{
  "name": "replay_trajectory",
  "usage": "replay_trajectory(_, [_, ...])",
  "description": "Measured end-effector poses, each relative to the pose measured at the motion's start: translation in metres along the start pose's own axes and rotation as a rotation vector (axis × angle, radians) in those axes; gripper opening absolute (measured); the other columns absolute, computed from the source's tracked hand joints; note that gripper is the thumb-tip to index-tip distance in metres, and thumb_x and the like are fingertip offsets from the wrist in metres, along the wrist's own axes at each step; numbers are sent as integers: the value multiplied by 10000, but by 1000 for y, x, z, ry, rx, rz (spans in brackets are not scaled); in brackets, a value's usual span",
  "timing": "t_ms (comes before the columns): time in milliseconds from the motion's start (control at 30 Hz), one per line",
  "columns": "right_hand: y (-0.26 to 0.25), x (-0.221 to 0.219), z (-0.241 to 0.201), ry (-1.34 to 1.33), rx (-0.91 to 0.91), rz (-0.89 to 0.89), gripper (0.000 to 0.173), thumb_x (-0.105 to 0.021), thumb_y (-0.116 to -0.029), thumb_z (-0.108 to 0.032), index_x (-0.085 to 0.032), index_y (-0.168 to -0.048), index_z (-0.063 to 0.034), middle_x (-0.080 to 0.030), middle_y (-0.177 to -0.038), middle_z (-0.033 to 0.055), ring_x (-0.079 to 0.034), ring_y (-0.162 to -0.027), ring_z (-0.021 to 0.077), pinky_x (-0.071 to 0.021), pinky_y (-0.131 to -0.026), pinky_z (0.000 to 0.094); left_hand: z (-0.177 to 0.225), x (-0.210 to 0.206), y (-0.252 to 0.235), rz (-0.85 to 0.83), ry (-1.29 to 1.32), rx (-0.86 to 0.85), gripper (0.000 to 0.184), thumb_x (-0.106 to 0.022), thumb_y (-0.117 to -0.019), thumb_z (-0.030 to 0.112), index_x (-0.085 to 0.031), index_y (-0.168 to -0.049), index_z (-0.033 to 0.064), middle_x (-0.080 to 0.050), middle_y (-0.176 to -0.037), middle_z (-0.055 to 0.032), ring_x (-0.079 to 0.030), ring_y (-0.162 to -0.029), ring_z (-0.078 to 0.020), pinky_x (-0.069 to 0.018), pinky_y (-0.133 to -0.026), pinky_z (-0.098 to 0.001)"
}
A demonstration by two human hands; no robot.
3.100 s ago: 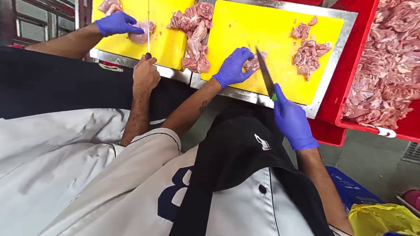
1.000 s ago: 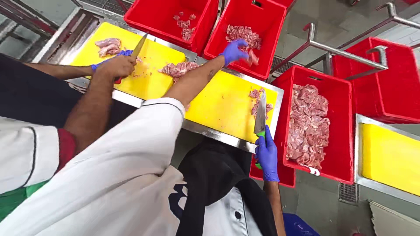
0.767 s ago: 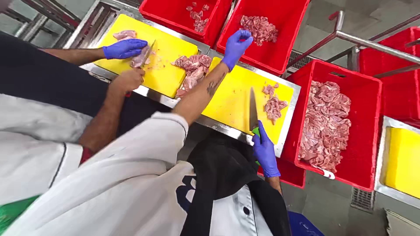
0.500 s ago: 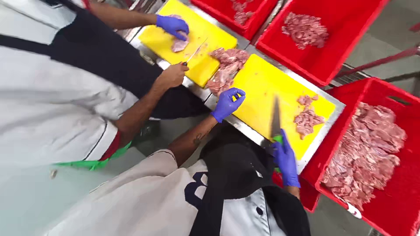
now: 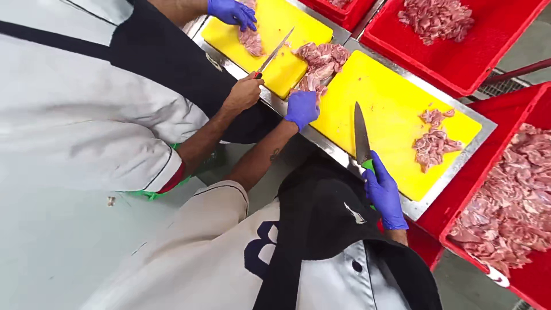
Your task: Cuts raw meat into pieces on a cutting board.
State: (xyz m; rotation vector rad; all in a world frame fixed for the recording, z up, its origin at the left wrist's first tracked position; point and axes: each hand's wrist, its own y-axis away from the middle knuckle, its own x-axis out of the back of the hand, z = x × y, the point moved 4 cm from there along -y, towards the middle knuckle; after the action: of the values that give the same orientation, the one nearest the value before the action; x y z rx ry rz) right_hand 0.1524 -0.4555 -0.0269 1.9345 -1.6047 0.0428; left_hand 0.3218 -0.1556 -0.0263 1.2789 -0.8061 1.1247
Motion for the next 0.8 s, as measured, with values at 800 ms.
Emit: replay_trajectory(800, [23, 1, 28, -51, 78, 122, 516, -401, -1086, -266, -385, -1599, -211, -668, -858, 0, -533, -501, 102, -487, -441, 300, -22, 3, -43, -90, 453, 30, 326, -553, -974, 275, -722, -1054, 8, -711, -1077, -215, -686, -1047, -366, -533, -903, -631])
